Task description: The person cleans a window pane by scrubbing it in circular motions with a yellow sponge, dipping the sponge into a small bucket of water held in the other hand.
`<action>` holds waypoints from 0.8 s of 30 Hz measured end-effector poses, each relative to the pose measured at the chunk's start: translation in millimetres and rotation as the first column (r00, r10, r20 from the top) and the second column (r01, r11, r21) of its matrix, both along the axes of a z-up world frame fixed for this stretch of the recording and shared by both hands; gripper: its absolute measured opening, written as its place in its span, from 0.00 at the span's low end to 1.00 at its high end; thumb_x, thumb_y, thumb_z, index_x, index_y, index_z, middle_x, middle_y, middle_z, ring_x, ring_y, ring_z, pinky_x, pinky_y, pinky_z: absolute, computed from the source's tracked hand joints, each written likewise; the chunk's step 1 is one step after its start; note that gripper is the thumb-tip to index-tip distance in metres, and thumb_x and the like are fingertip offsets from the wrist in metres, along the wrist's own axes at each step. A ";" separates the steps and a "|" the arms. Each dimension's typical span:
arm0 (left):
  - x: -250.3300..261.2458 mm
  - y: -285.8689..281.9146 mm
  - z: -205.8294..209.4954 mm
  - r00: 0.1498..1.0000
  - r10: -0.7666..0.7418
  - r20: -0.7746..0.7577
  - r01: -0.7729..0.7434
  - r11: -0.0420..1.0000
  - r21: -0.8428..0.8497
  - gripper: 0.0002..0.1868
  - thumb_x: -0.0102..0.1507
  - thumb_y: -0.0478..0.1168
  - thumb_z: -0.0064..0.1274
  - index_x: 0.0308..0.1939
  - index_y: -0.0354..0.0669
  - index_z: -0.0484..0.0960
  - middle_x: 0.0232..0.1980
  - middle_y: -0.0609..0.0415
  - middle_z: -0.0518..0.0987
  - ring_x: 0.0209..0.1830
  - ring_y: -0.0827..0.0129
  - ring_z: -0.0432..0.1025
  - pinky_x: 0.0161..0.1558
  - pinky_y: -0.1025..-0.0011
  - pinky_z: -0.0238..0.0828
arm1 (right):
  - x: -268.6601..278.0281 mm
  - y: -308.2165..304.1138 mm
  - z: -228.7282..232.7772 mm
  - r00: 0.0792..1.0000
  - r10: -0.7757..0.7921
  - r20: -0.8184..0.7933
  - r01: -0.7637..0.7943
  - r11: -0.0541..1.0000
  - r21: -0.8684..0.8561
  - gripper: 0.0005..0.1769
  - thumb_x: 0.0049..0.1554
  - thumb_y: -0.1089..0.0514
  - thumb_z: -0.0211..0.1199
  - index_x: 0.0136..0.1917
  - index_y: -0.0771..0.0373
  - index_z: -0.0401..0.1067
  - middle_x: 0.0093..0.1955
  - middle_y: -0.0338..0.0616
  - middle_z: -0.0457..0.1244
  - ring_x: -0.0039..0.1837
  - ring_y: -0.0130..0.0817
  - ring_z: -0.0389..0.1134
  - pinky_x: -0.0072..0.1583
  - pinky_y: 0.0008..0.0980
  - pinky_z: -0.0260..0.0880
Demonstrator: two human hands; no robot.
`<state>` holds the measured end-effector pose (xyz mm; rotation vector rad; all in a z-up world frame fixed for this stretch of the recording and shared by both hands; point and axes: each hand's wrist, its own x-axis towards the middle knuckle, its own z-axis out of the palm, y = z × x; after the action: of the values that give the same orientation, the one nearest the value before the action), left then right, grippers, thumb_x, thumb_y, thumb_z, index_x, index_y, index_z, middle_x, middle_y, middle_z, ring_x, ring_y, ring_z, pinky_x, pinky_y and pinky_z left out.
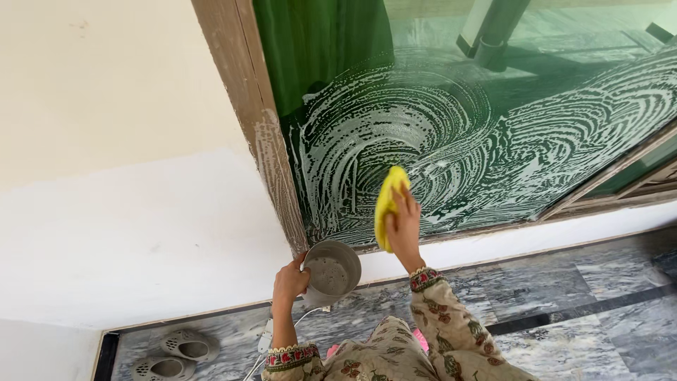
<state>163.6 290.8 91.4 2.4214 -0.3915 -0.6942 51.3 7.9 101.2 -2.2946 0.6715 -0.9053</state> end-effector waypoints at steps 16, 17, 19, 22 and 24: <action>-30.0 -81.6 -79.7 0.979 -0.146 -0.141 0.131 0.985 -0.110 0.33 0.58 0.40 0.45 0.69 0.64 0.75 0.21 0.47 0.82 0.19 0.62 0.79 0.39 0.64 0.79 | -65.6 12.7 -61.3 0.596 0.416 -0.686 -0.267 0.909 0.319 0.21 0.55 0.57 0.58 0.61 0.55 0.78 0.49 0.49 0.72 0.52 0.43 0.73 0.55 0.41 0.73; -29.9 -86.1 -80.7 0.978 -0.153 -0.139 0.138 0.984 -0.115 0.33 0.58 0.40 0.45 0.69 0.64 0.75 0.21 0.47 0.82 0.19 0.62 0.79 0.39 0.64 0.79 | -75.4 5.0 -57.0 0.613 0.427 -0.664 -0.208 0.899 0.386 0.21 0.56 0.57 0.57 0.62 0.57 0.77 0.50 0.48 0.72 0.51 0.42 0.74 0.55 0.38 0.74; -33.0 -92.1 -81.6 0.974 -0.183 -0.130 0.168 0.979 -0.119 0.32 0.59 0.40 0.44 0.69 0.64 0.74 0.21 0.47 0.81 0.19 0.62 0.78 0.39 0.64 0.78 | -95.6 -9.9 -59.6 0.710 0.488 -0.509 -0.212 0.836 0.506 0.22 0.58 0.58 0.55 0.64 0.61 0.74 0.53 0.49 0.72 0.51 0.40 0.75 0.56 0.34 0.75; -27.0 -102.8 -83.4 0.969 -0.218 -0.113 0.204 0.971 -0.122 0.33 0.59 0.40 0.44 0.71 0.65 0.72 0.21 0.49 0.81 0.19 0.63 0.79 0.39 0.65 0.79 | -109.7 -40.4 -64.7 0.885 0.438 -0.155 -0.265 0.750 0.606 0.24 0.59 0.64 0.52 0.68 0.65 0.70 0.59 0.53 0.70 0.54 0.39 0.73 0.58 0.33 0.75; -19.6 -100.5 -88.4 0.970 -0.197 -0.141 0.183 0.977 -0.105 0.37 0.58 0.38 0.44 0.73 0.66 0.70 0.20 0.49 0.81 0.20 0.63 0.79 0.39 0.64 0.79 | -109.2 -56.2 -48.6 0.978 0.188 -0.088 -0.071 0.702 0.709 0.27 0.60 0.66 0.49 0.72 0.63 0.66 0.60 0.55 0.69 0.55 0.40 0.72 0.57 0.33 0.75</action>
<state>144.0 190.2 3.0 2.2468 -0.5858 -0.9169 -57.9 -48.4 52.7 -1.6816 0.7468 -0.3017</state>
